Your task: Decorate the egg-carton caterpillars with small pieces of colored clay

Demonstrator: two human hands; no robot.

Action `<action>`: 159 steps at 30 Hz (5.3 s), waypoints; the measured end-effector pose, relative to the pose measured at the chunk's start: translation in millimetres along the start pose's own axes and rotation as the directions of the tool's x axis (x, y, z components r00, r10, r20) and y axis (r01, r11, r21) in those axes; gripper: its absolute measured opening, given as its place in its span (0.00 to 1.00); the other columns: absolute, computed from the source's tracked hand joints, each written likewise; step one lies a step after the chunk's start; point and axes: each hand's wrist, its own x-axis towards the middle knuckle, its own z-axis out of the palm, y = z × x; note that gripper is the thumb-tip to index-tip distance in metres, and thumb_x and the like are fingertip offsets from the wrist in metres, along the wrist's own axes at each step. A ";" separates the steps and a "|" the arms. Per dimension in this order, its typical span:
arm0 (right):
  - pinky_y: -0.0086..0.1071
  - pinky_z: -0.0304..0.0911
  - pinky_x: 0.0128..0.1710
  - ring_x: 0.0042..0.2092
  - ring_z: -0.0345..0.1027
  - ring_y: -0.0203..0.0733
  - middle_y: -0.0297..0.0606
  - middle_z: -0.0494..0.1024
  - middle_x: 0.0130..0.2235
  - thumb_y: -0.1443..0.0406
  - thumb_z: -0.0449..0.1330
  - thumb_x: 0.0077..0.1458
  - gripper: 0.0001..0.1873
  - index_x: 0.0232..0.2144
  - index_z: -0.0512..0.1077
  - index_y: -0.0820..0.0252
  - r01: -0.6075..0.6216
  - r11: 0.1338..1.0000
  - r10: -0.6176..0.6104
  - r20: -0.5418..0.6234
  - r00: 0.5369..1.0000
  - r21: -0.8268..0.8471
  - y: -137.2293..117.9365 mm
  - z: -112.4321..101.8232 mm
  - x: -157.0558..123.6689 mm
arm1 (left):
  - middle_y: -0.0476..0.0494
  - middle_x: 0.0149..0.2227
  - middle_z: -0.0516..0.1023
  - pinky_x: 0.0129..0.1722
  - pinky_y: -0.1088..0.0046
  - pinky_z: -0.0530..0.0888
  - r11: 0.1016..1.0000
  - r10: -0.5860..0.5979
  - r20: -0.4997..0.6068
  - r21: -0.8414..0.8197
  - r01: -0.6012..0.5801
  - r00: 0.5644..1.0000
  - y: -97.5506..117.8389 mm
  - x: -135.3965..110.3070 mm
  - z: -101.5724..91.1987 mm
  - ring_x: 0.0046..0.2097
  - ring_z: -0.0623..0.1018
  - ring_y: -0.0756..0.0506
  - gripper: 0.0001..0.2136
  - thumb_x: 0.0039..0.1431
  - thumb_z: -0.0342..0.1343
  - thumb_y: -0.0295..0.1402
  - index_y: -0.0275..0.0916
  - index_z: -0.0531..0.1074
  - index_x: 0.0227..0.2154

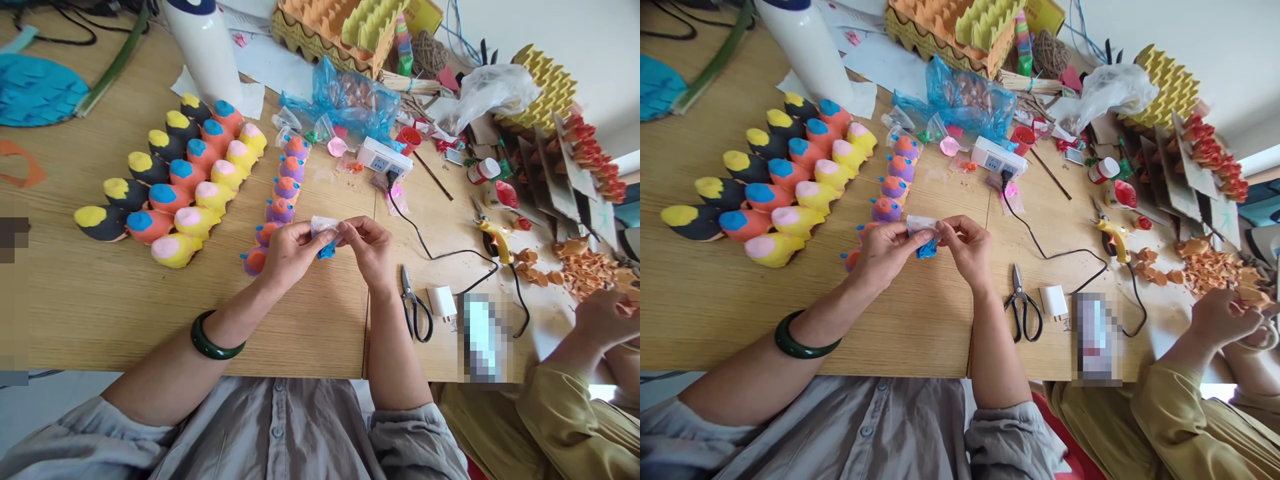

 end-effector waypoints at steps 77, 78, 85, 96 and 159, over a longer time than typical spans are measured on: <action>0.26 0.72 0.26 0.26 0.64 0.31 0.26 0.70 0.24 0.53 0.70 0.45 0.16 0.28 0.74 0.58 -0.054 0.994 0.092 -0.474 0.876 0.093 28.1 -20.7 33.8 | 0.45 0.80 0.49 0.77 0.51 0.58 0.807 0.399 0.256 0.358 -0.470 0.881 -35.9 -5.3 -4.4 0.78 0.56 0.40 0.44 0.64 0.43 0.15 0.54 0.44 0.78; 0.26 0.73 0.26 0.26 0.63 0.30 0.25 0.70 0.24 0.54 0.70 0.46 0.16 0.28 0.74 0.59 -0.037 0.996 0.073 -0.476 0.877 0.084 26.5 -22.4 41.0 | 0.43 0.80 0.49 0.77 0.51 0.58 0.777 0.421 0.251 0.396 -0.489 0.872 -34.1 -5.9 -3.4 0.79 0.54 0.40 0.44 0.63 0.45 0.15 0.52 0.45 0.78; 0.28 0.77 0.26 0.23 0.72 0.31 0.26 0.75 0.24 0.63 0.71 0.53 0.12 0.28 0.70 0.58 -0.063 0.990 0.115 -0.460 0.880 0.126 8.8 -21.3 109.4 | 0.36 0.57 0.83 0.61 0.56 0.79 0.759 0.465 0.122 0.454 -0.466 0.877 -8.3 -12.4 4.6 0.59 0.82 0.39 0.08 0.72 0.58 0.35 0.40 0.81 0.39; 0.31 0.76 0.23 0.20 0.74 0.37 0.27 0.74 0.18 0.75 0.67 0.54 0.15 0.24 0.67 0.57 -0.175 0.981 0.194 -0.378 0.905 0.083 7.9 10.8 171.9 | 0.41 0.38 0.85 0.50 0.61 0.80 0.826 0.308 0.076 0.473 -0.306 0.948 -9.7 -15.9 7.2 0.45 0.83 0.41 0.20 0.73 0.53 0.36 0.42 0.72 0.22; 0.30 0.78 0.28 0.25 0.80 0.36 0.29 0.81 0.28 0.66 0.60 0.64 0.06 0.34 0.65 0.56 -0.154 0.984 0.100 -0.435 0.895 -0.090 -5.7 -67.8 79.5 | 0.42 0.38 0.83 0.37 0.74 0.77 0.867 0.261 0.223 0.373 -0.330 0.939 -20.4 -17.7 9.0 0.39 0.82 0.46 0.08 0.68 0.57 0.26 0.38 0.80 0.36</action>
